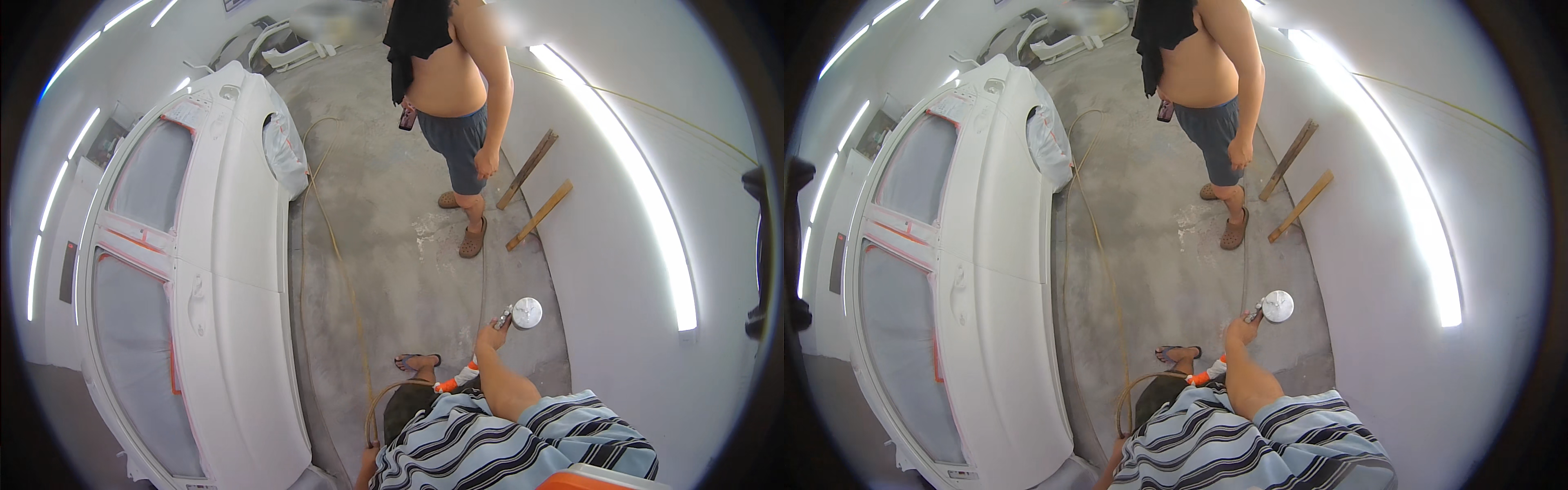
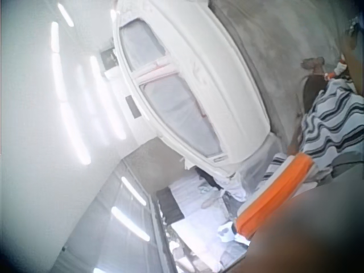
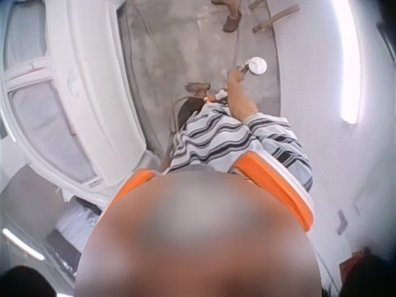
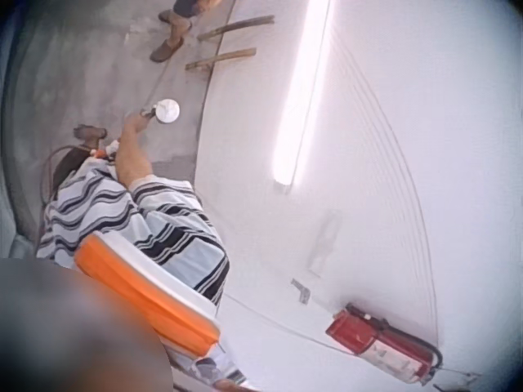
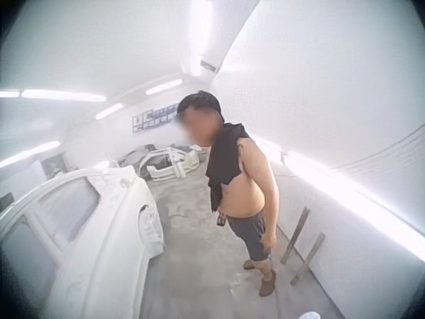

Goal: The person spray paints the front and side of a white car with a paint gun. They pause to refill the paint cup from a container on a shelf, then resume spraying the car's body panels.

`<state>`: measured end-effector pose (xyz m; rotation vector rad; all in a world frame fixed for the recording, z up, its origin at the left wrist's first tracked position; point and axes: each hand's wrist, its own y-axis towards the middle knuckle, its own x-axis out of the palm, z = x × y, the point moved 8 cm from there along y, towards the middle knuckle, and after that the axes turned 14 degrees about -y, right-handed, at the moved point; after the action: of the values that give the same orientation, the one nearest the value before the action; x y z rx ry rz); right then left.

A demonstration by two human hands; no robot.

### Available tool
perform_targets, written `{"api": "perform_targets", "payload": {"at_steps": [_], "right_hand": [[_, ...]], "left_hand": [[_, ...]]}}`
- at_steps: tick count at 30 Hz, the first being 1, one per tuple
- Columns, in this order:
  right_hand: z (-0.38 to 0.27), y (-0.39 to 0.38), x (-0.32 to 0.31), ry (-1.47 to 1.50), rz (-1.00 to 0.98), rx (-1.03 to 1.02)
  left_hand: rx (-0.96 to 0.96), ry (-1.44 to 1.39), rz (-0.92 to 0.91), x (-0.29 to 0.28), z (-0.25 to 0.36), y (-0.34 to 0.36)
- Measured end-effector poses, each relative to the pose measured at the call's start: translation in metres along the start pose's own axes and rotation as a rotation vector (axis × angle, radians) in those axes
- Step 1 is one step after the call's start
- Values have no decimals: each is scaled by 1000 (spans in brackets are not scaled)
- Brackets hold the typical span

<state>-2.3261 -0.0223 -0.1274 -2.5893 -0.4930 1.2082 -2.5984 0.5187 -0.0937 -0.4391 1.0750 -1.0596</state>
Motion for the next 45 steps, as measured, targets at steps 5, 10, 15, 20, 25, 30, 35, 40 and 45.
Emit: {"api": "perform_targets", "payload": {"at_steps": [5, 10, 15, 20, 25, 30, 35, 40, 45], "right_hand": [[49, 36, -57, 116, 24, 287], [77, 65, -83, 108, 83, 270], [84, 92, -86, 199, 51, 191], [65, 101, -89, 140, 54, 66], [37, 91, -76, 27, -15, -2], [-18, 75, -47, 82, 54, -191], [-83, 50, -5, 243, -148, -84], [-189, 11, 9, 303, -153, -348], [-242, -7, 52, 53, -131, -606]], "left_hand": [[-105, 122, -35, 32, 21, -7], [-9, 226, -74, 73, 61, -2], [-114, 159, -141, 91, 43, 15], [-30, 157, 7, 98, 43, 15], [12, 54, 201, 79, 48, 2], [72, 69, 108, 42, 13, 53], [-34, 278, -269, 6, -40, 124], [219, -120, -293, -55, 162, 117], [1098, -1022, -621, -225, 486, -72]]}}
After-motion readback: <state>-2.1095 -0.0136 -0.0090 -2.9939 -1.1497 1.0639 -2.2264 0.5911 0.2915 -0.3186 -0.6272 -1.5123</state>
